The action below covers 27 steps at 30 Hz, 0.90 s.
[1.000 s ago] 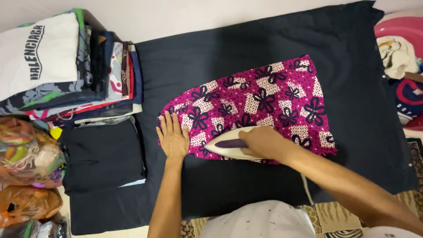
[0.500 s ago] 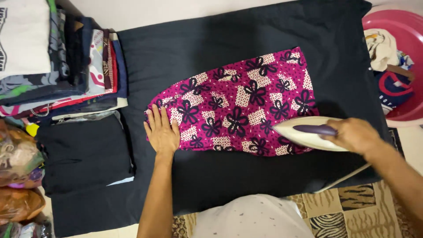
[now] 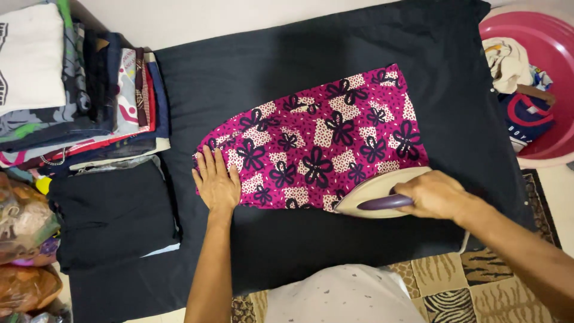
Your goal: Ironing and folding a purple patterned garment on a flat surface.
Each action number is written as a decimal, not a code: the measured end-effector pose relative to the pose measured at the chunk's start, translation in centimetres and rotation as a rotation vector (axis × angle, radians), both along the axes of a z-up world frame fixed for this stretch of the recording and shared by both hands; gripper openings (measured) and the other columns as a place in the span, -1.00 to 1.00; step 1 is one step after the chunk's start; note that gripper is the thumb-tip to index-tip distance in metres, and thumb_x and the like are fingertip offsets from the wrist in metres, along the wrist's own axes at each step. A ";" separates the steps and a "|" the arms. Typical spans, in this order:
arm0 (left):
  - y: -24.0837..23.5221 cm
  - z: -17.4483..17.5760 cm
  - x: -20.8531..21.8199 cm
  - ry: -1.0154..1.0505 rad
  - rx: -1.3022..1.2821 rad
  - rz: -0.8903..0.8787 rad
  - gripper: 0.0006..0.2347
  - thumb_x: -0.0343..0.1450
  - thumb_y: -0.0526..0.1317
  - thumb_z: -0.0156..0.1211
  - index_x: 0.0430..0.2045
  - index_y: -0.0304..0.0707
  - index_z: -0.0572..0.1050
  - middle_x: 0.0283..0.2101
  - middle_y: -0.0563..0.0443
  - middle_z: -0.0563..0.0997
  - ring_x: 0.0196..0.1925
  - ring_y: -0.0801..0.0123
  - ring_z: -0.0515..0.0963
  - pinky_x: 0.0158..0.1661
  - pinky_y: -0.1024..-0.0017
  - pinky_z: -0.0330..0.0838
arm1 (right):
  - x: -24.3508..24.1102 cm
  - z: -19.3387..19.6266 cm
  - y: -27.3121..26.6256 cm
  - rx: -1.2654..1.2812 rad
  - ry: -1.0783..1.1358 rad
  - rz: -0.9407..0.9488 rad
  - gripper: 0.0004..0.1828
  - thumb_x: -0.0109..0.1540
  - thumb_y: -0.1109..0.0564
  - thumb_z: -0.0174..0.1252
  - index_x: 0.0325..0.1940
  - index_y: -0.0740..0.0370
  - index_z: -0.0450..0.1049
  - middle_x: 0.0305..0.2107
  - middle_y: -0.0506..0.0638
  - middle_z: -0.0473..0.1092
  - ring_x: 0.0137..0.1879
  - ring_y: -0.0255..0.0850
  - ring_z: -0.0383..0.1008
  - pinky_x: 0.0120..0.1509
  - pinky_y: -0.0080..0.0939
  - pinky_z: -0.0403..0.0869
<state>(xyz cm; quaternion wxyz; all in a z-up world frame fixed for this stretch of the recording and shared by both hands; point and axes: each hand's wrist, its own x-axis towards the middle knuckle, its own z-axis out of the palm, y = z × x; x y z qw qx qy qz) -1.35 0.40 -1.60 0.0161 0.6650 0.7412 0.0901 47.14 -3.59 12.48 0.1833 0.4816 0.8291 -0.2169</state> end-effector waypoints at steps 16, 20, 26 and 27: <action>0.0 -0.3 0.0 -0.008 0.058 -0.011 -0.45 0.50 0.01 -0.06 0.39 -0.28 0.24 0.54 -0.22 0.07 0.58 -0.07 -0.02 0.41 -0.17 -0.08 | -13.4 -0.1 -1.1 0.050 0.117 -0.092 -0.62 0.15 -0.18 0.20 -0.15 0.12 0.50 -0.46 0.15 0.53 -0.30 0.18 0.57 -0.25 0.18 0.52; -0.3 0.4 -0.8 -0.120 0.088 -0.027 -0.46 0.53 0.03 -0.05 0.37 -0.31 0.24 0.52 -0.22 0.12 0.57 -0.10 0.02 0.40 -0.15 -0.07 | -16.4 0.1 -1.1 0.067 0.139 -0.048 -0.63 0.22 -0.19 0.14 -0.19 0.16 0.48 -0.50 0.13 0.54 -0.33 0.13 0.59 -0.24 0.15 0.53; -2.5 2.5 -2.5 -0.485 0.300 0.044 -0.52 0.58 -0.10 -0.09 0.38 -0.40 0.25 0.49 -0.29 0.22 0.56 -0.15 0.12 0.44 -0.03 -0.03 | -21.5 0.4 -0.4 0.144 0.234 -0.008 -0.62 0.20 -0.17 0.17 -0.23 0.21 0.50 -0.51 0.18 0.53 -0.35 0.12 0.59 -0.26 0.15 0.52; -3.1 2.8 -2.7 -0.506 0.341 0.047 -0.53 0.58 -0.11 -0.10 0.37 -0.43 0.26 0.47 -0.32 0.25 0.55 -0.17 0.15 0.44 0.00 0.00 | -22.3 0.1 -0.2 0.152 0.227 -0.013 -0.62 0.20 -0.16 0.17 -0.22 0.22 0.50 -0.50 0.18 0.54 -0.34 0.13 0.60 -0.27 0.16 0.53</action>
